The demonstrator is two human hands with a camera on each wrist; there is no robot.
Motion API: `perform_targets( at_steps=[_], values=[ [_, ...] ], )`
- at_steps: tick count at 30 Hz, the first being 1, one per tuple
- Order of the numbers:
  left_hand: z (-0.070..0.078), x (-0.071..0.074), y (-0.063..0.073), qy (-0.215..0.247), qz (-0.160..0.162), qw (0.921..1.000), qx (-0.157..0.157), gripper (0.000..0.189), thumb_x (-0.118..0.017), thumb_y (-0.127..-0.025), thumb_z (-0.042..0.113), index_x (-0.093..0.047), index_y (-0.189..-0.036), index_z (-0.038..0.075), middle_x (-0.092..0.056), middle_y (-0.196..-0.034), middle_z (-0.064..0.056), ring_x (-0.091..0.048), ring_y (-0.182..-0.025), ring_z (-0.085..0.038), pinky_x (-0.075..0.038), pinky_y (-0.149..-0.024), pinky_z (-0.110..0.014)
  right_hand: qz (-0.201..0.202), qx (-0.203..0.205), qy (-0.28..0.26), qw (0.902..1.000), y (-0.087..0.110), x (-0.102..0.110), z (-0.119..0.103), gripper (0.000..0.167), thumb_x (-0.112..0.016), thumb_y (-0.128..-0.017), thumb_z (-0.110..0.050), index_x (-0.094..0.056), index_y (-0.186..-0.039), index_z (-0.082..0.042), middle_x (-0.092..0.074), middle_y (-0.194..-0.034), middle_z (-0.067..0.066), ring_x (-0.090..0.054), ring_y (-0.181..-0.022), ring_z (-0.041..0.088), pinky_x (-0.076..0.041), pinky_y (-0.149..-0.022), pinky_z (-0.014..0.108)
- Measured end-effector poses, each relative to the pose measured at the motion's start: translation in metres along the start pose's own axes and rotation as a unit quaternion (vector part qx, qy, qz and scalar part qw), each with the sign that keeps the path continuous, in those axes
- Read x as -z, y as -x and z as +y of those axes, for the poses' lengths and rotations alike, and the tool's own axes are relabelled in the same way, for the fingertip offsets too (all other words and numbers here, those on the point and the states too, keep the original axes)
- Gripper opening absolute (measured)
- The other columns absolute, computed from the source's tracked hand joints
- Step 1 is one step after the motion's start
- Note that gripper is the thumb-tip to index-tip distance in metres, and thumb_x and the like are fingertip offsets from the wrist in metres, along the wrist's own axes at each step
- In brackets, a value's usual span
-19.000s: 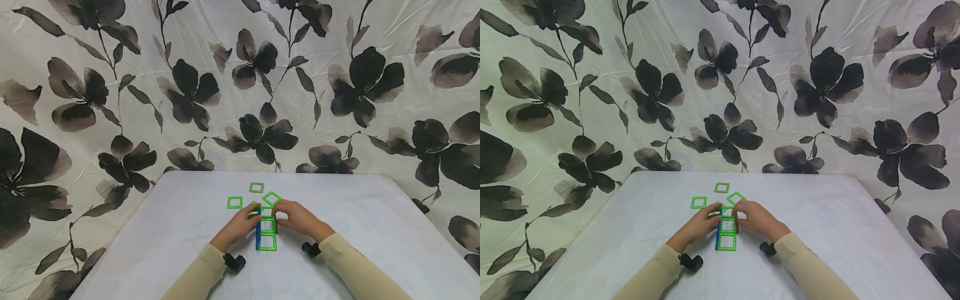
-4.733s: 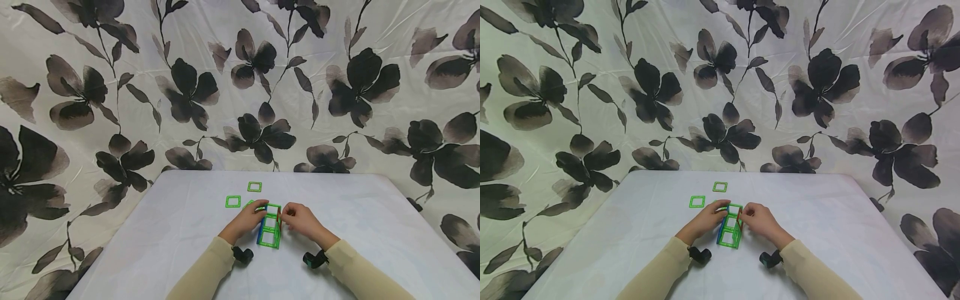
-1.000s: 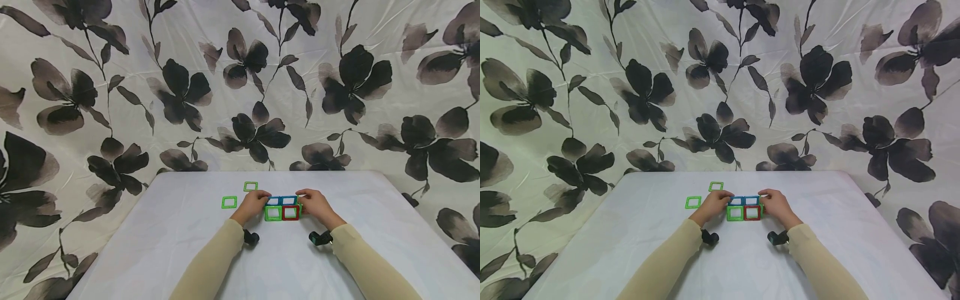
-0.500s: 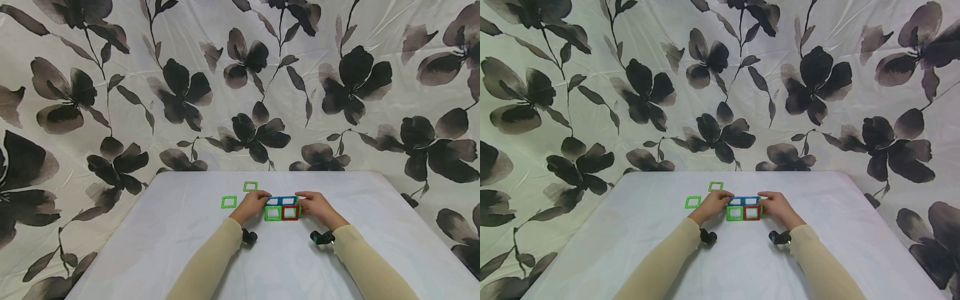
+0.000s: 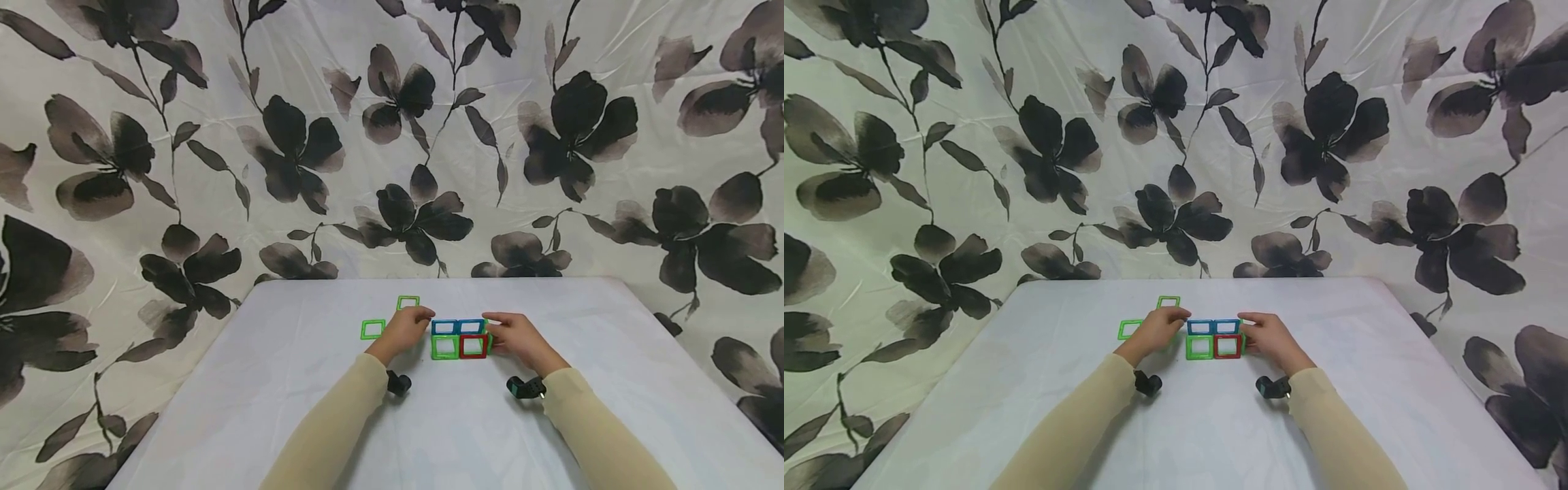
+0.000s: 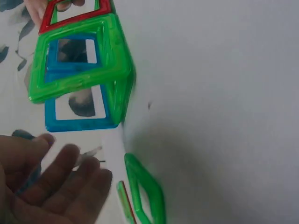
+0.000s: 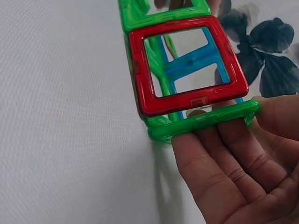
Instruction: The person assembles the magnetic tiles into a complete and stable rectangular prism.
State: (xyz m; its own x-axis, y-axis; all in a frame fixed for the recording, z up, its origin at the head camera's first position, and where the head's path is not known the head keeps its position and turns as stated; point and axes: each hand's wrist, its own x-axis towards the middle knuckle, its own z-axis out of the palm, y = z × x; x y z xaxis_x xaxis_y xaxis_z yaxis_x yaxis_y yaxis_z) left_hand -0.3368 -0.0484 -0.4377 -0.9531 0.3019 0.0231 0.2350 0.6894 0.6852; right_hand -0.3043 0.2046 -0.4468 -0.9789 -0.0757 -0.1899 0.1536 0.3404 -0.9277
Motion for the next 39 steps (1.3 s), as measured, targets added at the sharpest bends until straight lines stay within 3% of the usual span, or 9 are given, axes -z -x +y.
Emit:
perform_targets(
  at_steps=[9,15,23,30,39],
  values=[
    [0.005,0.009,0.007,-0.089,0.010,0.9948,0.047,0.031,-0.054,-0.098,0.017,-0.062,-0.127,0.009,-0.062,-0.131,-0.009,-0.056,-0.124,-0.025,-0.048,-0.103,-0.043,0.005,0.003,0.016,0.9999,-0.001,-0.001,0.001,0.045,-0.051,-0.101,-0.025,-0.047,-0.144,-0.011,-0.058,-0.132,0.021,-0.065,-0.101,0.023,-0.059,-0.084,0.038],
    [0.003,0.007,0.012,-0.186,0.021,0.9803,0.062,0.036,-0.063,-0.093,0.022,-0.064,-0.126,0.007,-0.064,-0.128,-0.010,-0.056,-0.123,-0.029,-0.049,-0.101,-0.043,0.008,0.001,0.011,0.9999,-0.001,-0.002,0.002,0.045,-0.052,-0.100,-0.024,-0.048,-0.144,-0.012,-0.059,-0.132,0.021,-0.066,-0.099,0.022,-0.059,-0.082,0.037],
    [-0.001,0.003,0.015,-0.270,0.029,0.9597,0.072,0.038,-0.069,-0.086,0.032,-0.068,-0.112,0.005,-0.066,-0.105,-0.012,-0.058,-0.101,-0.029,-0.051,-0.087,-0.044,0.013,0.007,0.015,0.9998,0.000,-0.003,0.001,0.045,-0.052,-0.101,-0.024,-0.048,-0.143,-0.010,-0.059,-0.131,0.022,-0.067,-0.101,0.022,-0.060,-0.081,0.037],
    [-0.008,0.000,0.016,-0.276,0.022,0.9575,0.080,0.039,-0.070,-0.085,0.032,-0.068,-0.111,0.003,-0.066,-0.102,-0.012,-0.056,-0.096,-0.028,-0.050,-0.088,-0.045,0.012,0.005,0.012,0.9998,0.003,-0.005,-0.001,0.044,-0.051,-0.101,-0.022,-0.048,-0.143,-0.010,-0.059,-0.130,0.022,-0.067,-0.101,0.022,-0.059,-0.081,0.038],
    [-0.008,0.002,0.012,-0.243,0.017,0.9654,0.094,0.042,-0.074,-0.082,0.028,-0.065,-0.114,0.002,-0.061,-0.103,-0.013,-0.053,-0.098,-0.028,-0.049,-0.090,-0.045,0.014,0.002,0.009,0.9999,0.000,-0.004,0.000,0.044,-0.052,-0.101,-0.023,-0.049,-0.143,-0.011,-0.059,-0.131,0.022,-0.067,-0.101,0.023,-0.059,-0.083,0.038]
  ],
)
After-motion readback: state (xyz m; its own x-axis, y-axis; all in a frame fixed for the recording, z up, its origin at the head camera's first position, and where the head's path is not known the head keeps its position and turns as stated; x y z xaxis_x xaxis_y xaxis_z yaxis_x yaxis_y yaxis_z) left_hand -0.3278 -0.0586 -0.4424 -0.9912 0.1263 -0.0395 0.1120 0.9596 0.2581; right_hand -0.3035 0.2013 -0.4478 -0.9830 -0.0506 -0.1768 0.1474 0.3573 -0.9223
